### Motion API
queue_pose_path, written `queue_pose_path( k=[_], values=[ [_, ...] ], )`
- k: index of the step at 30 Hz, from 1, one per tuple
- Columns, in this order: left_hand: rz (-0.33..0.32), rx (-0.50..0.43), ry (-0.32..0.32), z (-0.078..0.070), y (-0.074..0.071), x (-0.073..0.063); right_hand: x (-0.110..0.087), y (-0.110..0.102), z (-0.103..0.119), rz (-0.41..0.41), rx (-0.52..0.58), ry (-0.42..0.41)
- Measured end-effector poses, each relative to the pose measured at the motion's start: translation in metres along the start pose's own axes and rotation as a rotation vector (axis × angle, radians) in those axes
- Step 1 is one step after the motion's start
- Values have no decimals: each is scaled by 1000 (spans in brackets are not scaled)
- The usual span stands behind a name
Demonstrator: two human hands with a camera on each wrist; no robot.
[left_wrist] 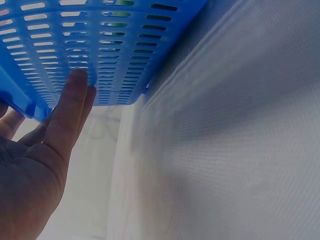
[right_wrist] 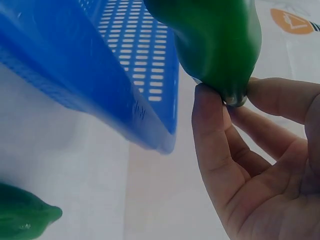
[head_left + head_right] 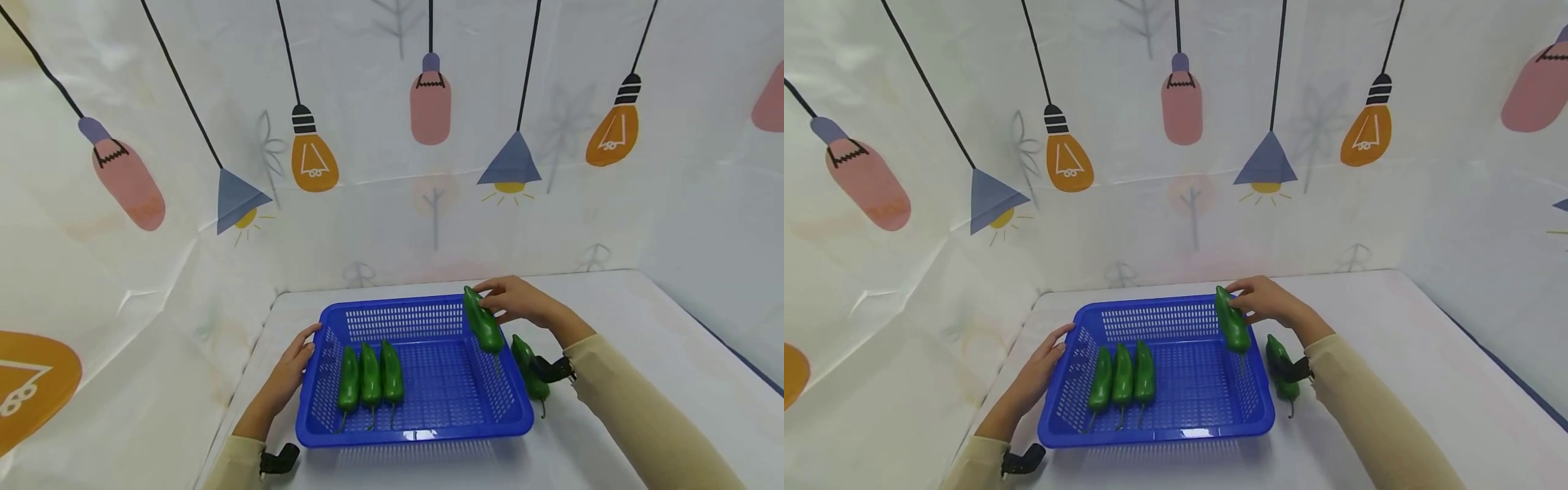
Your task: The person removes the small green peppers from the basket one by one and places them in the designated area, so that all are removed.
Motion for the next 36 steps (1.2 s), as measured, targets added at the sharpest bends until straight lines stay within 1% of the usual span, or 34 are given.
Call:
queue_pose_path(
  k=[6,12,17,24,28,32,36],
  values=[
    [-14,8,7,-3,0,-4,-4,-6,-3,-3,-14,2],
    [-30,22,4,-1,-1,-1,-9,-12,-13,-15,-26,25],
    [-25,25,15,-2,0,-3,-12,-14,-17,-18,-28,23],
    [-49,30,9,-2,-1,-4,-17,-17,-22,-16,-23,20],
    [-46,33,2,-2,0,-3,-22,-20,-24,-17,-14,23],
    [-37,36,19,-2,1,-3,-27,-23,-29,-25,-10,34],
    [-38,31,23,-2,0,-4,-30,-25,-34,-26,-10,40]
  ],
)
Point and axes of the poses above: each hand's wrist, its own x-axis towards the middle knuckle, its own y-axis out of the palm, z = x × y, the point moved 6 cm from there along x, towards the middle knuckle, and after that the axes turned 8 degrees about -y, right-handed, at the moved point
